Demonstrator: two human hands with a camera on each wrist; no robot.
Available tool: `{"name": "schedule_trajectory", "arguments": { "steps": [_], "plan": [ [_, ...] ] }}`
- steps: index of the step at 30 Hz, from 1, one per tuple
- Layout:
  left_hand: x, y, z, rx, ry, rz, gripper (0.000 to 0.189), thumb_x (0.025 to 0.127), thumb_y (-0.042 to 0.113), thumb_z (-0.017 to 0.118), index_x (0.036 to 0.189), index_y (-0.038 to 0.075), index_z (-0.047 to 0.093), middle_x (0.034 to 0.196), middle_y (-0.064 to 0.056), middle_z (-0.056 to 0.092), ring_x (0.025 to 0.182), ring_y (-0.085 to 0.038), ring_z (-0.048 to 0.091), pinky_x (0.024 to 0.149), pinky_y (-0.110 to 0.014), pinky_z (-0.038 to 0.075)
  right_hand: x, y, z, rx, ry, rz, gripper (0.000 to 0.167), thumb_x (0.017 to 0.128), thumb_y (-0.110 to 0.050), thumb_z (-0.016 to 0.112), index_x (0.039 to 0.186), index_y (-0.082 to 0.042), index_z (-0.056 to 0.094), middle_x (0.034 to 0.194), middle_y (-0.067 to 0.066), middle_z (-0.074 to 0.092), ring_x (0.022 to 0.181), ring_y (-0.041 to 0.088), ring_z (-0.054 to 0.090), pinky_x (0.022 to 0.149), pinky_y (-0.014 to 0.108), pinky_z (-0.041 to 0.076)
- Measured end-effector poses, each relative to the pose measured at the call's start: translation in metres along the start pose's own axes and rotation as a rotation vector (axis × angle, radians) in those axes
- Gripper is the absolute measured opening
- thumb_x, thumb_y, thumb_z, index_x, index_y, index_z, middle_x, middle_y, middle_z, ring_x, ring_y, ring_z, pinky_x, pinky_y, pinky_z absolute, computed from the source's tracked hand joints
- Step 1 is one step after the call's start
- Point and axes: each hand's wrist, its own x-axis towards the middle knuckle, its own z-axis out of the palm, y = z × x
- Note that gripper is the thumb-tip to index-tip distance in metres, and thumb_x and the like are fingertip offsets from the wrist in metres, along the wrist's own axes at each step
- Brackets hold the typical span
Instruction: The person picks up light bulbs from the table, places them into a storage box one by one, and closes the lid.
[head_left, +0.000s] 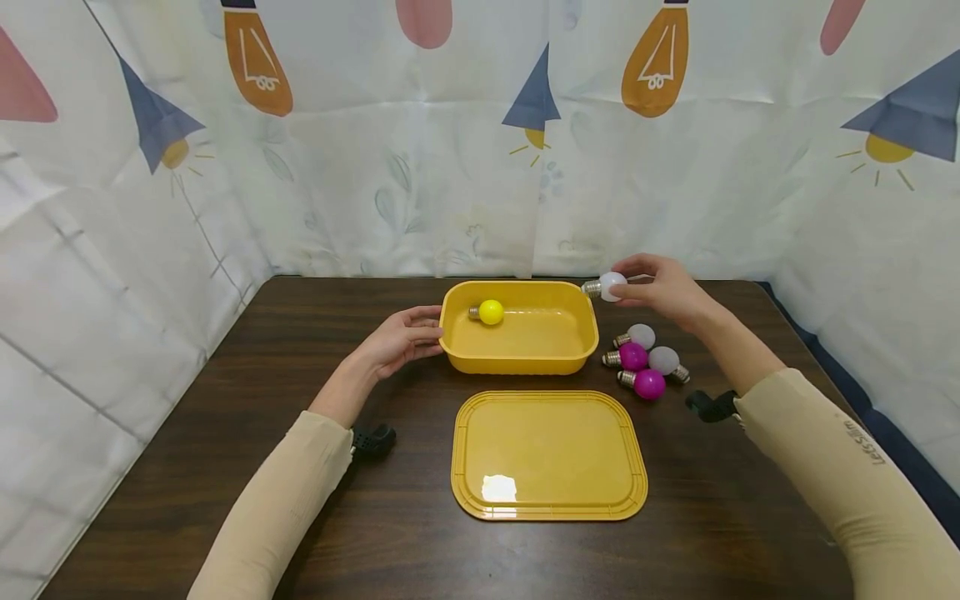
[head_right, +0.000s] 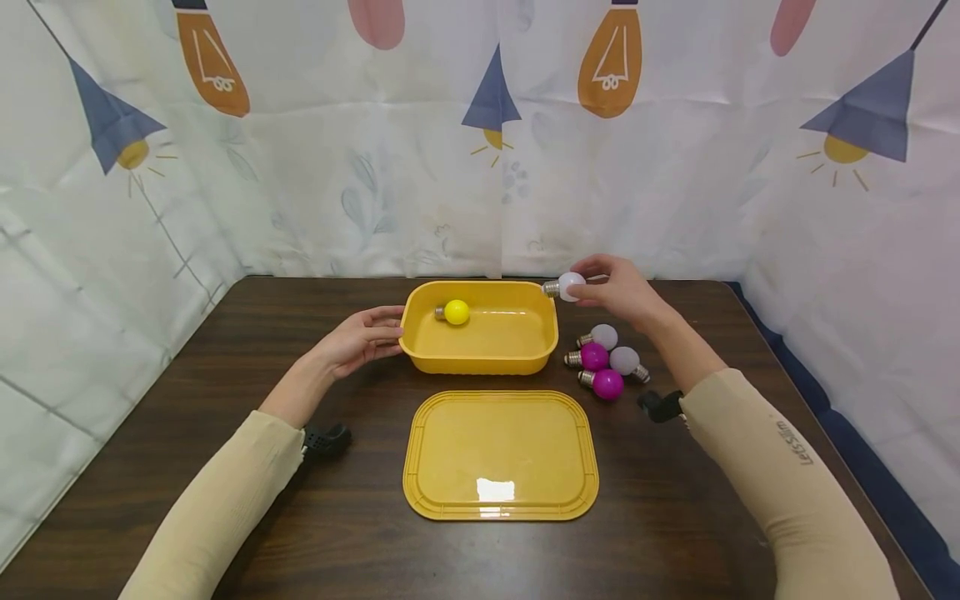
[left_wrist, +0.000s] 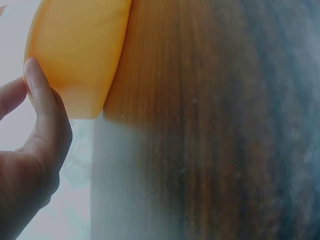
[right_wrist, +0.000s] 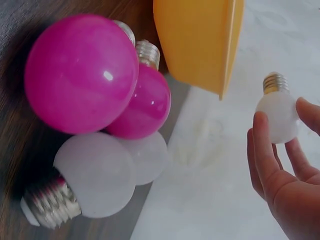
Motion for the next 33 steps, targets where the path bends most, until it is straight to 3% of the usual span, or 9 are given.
{"name": "schedule_trajectory", "arguments": {
  "steps": [19, 27, 33],
  "plan": [
    [-0.002, -0.002, 0.0, -0.018, -0.008, -0.003, 0.061, 0.105, 0.004, 0.058, 0.159, 0.002, 0.031, 0.146, -0.031, 0.046, 0.109, -0.028, 0.067, 0.092, -0.033, 0.058, 0.016, -0.007, 0.029, -0.006, -0.072, -0.023, 0.048, 0.1, -0.012, 0.07, 0.139, 0.008, 0.049, 0.14, 0.026, 0.05, 0.125, 0.039, 0.056, 0.088, 0.033, 0.06],
    [-0.001, 0.0, 0.0, -0.018, -0.011, -0.008, 0.06, 0.105, 0.004, 0.058, 0.159, 0.003, 0.032, 0.145, -0.031, 0.046, 0.106, -0.026, 0.068, 0.092, -0.033, 0.058, 0.024, -0.005, 0.041, 0.006, -0.094, -0.013, 0.047, 0.099, -0.012, 0.07, 0.136, 0.008, 0.05, 0.139, 0.026, 0.052, 0.117, 0.038, 0.059, 0.1, 0.054, 0.052],
    [-0.001, 0.001, 0.0, -0.016, -0.012, -0.008, 0.06, 0.105, 0.004, 0.058, 0.159, 0.003, 0.031, 0.146, -0.031, 0.045, 0.106, -0.026, 0.068, 0.092, -0.033, 0.058, 0.029, -0.004, 0.051, 0.035, -0.121, -0.017, 0.046, 0.099, -0.012, 0.071, 0.135, 0.008, 0.05, 0.138, 0.025, 0.053, 0.116, 0.038, 0.061, 0.101, 0.057, 0.05]
  ]
}}
